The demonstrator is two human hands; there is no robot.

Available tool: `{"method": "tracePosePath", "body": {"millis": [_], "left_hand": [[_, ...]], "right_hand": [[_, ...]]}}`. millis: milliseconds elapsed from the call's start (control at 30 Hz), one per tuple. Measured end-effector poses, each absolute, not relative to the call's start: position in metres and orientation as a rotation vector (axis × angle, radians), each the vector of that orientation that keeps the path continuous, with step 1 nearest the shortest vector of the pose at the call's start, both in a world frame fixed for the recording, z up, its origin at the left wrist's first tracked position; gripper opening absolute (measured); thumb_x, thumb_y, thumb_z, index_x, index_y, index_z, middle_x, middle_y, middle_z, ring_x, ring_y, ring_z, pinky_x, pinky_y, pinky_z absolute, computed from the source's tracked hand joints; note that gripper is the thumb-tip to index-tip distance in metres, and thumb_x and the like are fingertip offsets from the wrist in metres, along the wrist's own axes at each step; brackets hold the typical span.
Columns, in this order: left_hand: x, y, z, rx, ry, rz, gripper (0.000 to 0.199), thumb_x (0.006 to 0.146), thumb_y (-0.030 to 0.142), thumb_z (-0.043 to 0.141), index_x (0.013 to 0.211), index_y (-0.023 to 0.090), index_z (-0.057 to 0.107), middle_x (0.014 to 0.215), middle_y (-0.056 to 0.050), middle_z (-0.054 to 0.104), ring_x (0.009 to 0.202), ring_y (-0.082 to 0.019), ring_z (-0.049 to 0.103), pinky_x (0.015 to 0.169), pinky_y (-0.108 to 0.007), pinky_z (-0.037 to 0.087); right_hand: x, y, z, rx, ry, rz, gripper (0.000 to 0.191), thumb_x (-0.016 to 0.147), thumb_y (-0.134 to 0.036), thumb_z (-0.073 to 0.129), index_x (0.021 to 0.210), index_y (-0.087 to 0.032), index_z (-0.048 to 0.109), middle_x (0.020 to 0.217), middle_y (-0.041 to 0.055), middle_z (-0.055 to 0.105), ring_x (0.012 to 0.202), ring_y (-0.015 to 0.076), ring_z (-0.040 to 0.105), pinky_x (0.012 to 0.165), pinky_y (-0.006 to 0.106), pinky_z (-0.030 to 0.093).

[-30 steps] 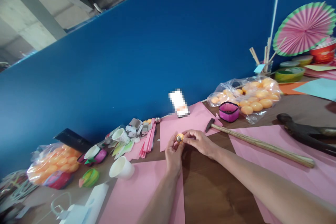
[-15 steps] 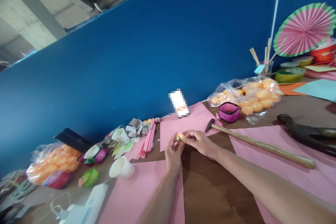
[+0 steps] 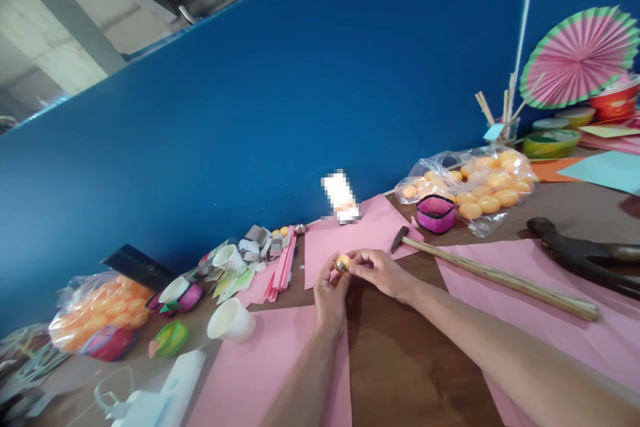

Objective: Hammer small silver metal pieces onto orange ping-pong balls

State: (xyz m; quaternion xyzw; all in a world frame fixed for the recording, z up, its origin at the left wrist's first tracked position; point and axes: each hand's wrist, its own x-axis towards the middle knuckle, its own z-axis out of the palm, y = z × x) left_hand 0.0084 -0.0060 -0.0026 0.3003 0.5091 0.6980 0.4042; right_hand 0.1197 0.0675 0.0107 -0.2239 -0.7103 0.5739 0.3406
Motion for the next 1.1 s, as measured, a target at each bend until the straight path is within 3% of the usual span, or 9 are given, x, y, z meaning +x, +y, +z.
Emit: {"method": "tracePosePath", "body": {"millis": [500,1100], "left_hand": [[0.0053,-0.0052,-0.0066,0.832,1.296,1.765,0.056,0.067,0.022,0.067,0.120,0.014,0.049,0.096,-0.008,0.067,0.089,-0.019,0.062,0.081,-0.029,0.046],[0.0074,-0.0058,-0.0033,0.802,1.330,1.772,0.055,0.064,0.022,0.068,0.116,0.015,0.052,0.092,-0.007,0.068,0.086,-0.020,0.063,0.078,-0.030,0.047]], "right_hand": [[0.1208,0.0693,0.0081,-0.593,-1.868,1.520,0.031,0.077,-0.045,0.053,0.066,-0.017,0.053,0.080,0.0027,0.062,0.074,0.0166,0.053,0.067,0.027,0.039],[0.1195,0.0685,0.0088,-0.603,-1.815,1.583,0.025,0.075,-0.041,0.057,0.071,-0.016,0.059,0.095,0.0050,0.064,0.090,0.0214,0.057,0.081,0.033,0.041]]}}
